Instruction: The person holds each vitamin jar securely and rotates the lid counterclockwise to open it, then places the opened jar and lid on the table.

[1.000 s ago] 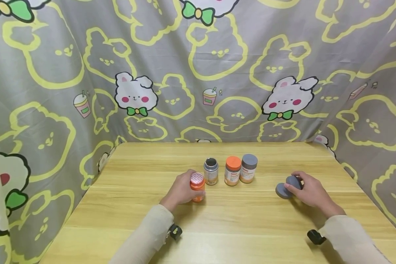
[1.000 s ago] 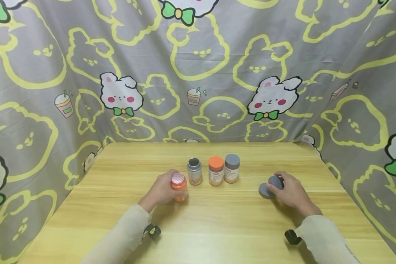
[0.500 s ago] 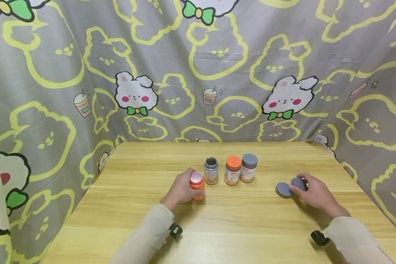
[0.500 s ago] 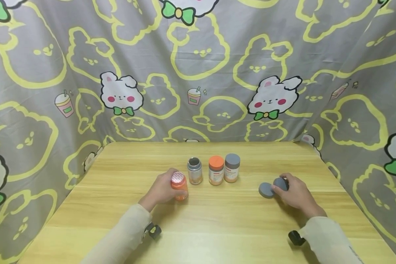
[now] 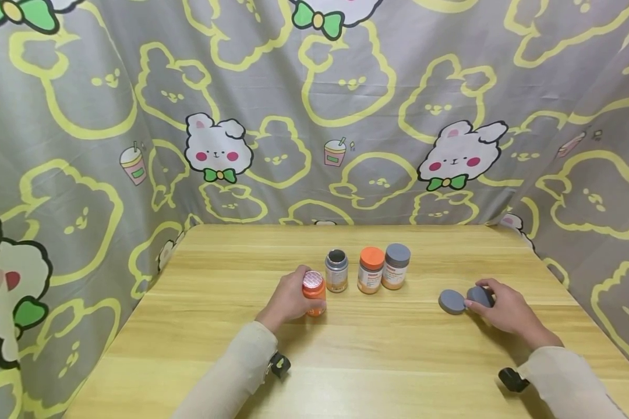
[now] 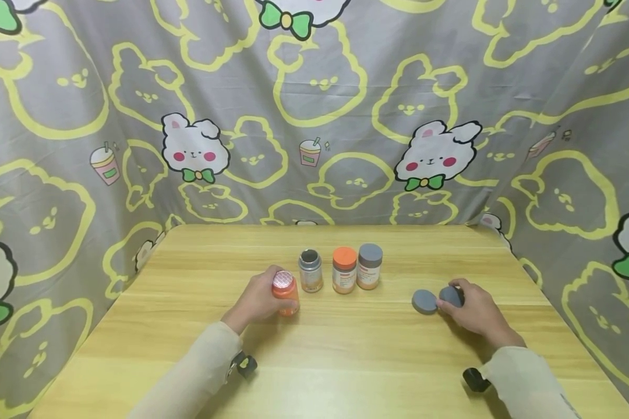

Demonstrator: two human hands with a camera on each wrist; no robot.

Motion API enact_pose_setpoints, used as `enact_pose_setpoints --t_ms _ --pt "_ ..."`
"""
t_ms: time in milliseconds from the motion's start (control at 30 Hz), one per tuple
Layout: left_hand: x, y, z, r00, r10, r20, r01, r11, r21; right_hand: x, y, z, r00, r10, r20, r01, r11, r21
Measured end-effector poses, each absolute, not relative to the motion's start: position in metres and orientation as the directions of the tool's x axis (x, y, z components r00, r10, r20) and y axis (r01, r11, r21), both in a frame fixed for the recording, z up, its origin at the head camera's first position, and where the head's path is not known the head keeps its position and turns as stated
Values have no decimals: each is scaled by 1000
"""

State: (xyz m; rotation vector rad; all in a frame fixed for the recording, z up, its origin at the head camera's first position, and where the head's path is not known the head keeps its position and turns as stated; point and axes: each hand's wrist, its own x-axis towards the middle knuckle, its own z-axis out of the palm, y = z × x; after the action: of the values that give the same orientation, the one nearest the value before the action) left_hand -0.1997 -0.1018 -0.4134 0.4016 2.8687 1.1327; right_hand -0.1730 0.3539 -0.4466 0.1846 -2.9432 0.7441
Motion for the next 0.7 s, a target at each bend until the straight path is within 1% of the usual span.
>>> enact_pose_setpoints --t_ms 700 --pt "-202 -102 -415 -965 256 57 227 707 670 -176 360 -453 -976 -156 150 -207 874 -439"
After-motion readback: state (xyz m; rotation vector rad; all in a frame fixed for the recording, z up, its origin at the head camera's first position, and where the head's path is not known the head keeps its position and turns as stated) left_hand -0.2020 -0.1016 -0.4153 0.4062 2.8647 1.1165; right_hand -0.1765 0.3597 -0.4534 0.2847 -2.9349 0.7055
